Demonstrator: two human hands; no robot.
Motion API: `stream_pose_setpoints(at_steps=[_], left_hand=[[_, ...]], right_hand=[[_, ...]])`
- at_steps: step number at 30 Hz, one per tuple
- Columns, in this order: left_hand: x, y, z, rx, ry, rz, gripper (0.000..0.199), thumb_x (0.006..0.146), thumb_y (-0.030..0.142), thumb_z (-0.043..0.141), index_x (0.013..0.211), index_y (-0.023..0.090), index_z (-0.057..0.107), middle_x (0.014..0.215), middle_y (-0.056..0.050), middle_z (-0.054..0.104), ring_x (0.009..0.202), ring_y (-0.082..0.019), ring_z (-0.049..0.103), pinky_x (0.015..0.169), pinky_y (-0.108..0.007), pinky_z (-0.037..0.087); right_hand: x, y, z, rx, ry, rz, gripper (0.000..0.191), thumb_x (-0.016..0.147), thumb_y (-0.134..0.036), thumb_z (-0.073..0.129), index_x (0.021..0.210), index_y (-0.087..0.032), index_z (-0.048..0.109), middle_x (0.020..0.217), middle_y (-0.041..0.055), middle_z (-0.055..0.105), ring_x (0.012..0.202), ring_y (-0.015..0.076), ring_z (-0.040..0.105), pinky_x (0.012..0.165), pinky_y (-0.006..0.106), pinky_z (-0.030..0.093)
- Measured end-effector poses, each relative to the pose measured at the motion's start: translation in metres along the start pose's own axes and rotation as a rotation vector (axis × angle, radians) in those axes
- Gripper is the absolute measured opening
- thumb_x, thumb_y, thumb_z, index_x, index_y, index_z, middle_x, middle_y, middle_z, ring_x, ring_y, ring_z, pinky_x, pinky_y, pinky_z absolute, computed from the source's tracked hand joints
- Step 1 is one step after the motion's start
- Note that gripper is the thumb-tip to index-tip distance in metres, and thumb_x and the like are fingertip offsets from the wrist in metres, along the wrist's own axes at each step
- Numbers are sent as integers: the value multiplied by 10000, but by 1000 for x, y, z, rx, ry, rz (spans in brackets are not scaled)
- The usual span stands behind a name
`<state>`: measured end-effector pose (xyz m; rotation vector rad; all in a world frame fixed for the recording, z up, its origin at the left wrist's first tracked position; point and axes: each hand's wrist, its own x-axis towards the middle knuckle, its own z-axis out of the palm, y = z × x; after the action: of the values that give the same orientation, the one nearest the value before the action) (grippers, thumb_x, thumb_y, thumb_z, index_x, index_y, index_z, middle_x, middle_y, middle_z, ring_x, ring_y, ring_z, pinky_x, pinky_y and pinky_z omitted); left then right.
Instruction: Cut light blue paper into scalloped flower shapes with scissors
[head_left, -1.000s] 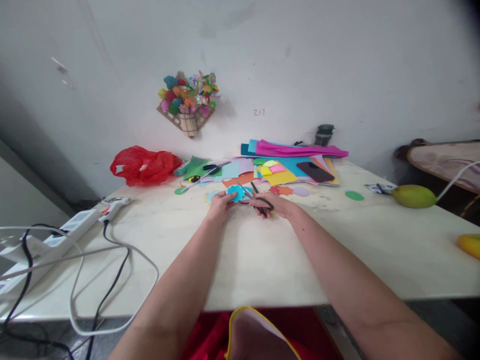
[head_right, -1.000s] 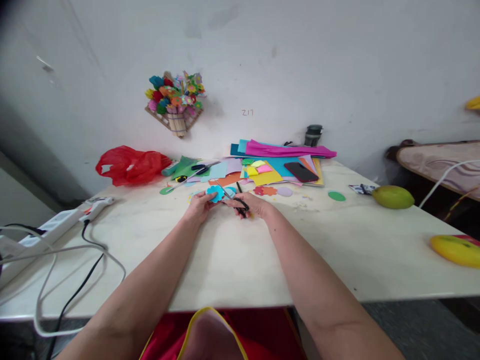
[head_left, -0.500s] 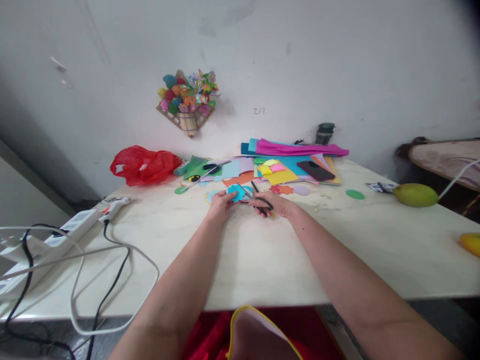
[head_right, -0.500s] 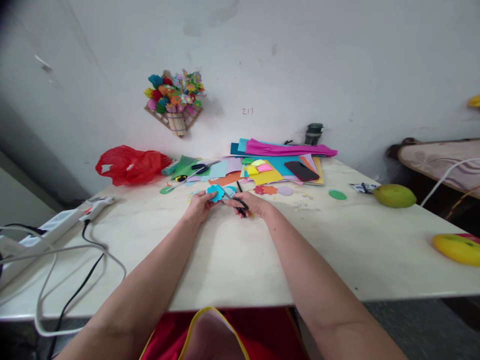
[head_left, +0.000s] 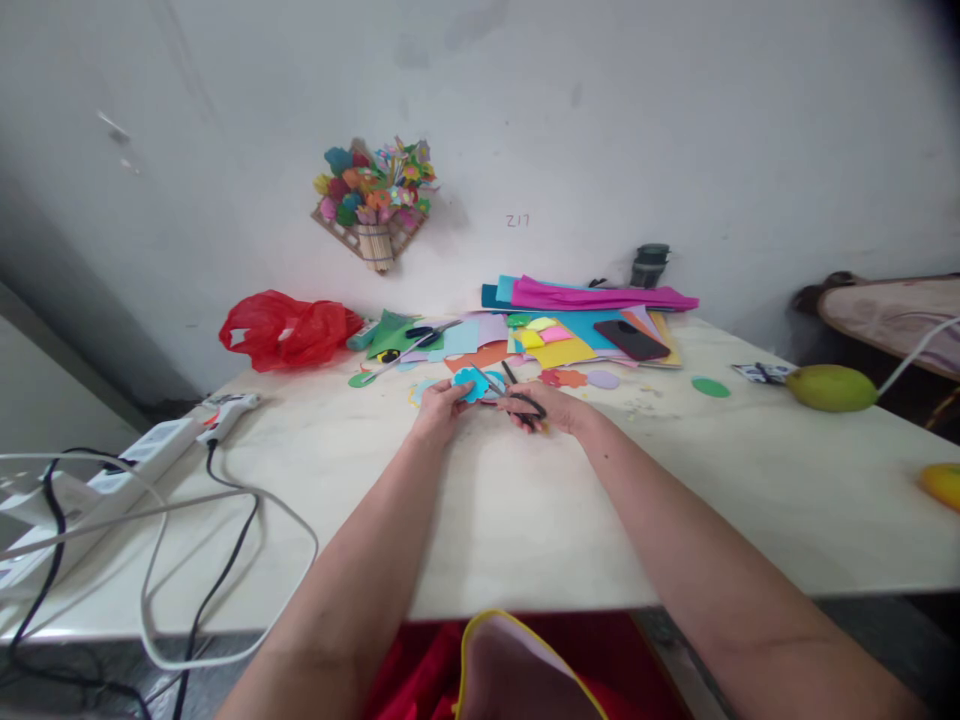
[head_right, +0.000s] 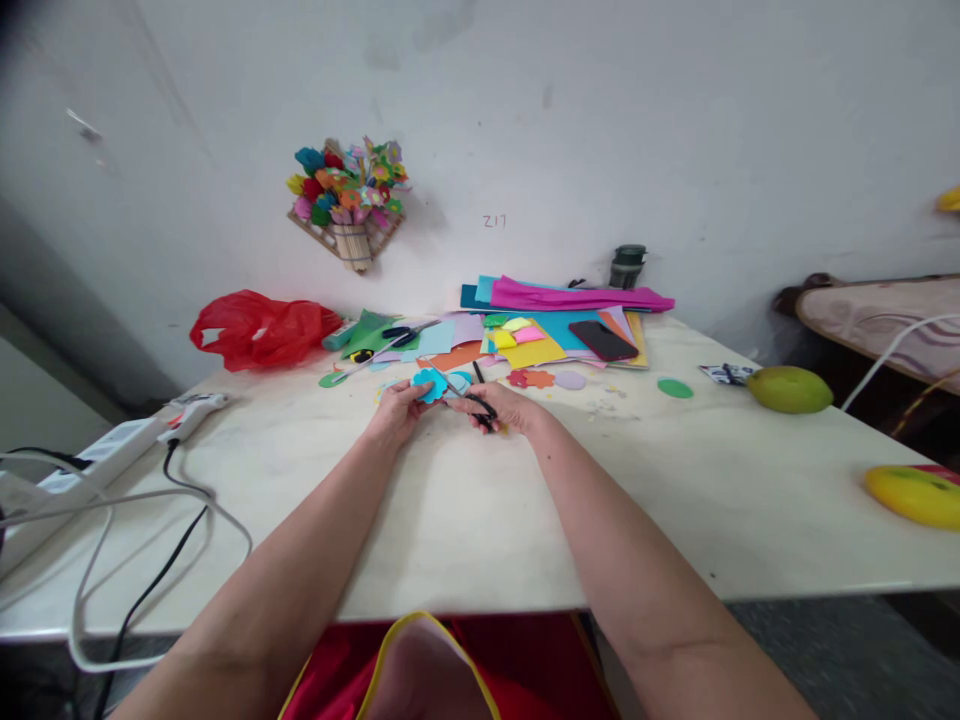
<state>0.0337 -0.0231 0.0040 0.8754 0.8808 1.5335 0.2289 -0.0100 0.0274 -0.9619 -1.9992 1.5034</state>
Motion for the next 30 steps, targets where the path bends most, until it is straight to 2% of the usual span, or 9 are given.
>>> stream_pose_setpoints(at_steps=[13, 30], left_hand=[[-1, 4, -2, 15, -25, -10, 260, 479, 226, 830, 633, 108, 657, 647, -38, 665, 598, -135, 607, 653, -288, 526], [-2, 7, -2, 6, -31, -23, 250, 474, 199, 825, 626, 99, 654, 642, -47, 669, 593, -142, 614, 660, -292, 522]], right_hand=[[1, 1, -1, 33, -14, 36, 290, 790, -428, 624, 792, -141, 577, 519, -24, 550, 377, 60, 493, 290, 149, 269], [-2, -1, 0, 25, -26, -3, 275, 778, -413, 633, 763, -144, 579, 509, -23, 550, 366, 55, 471, 289, 152, 256]])
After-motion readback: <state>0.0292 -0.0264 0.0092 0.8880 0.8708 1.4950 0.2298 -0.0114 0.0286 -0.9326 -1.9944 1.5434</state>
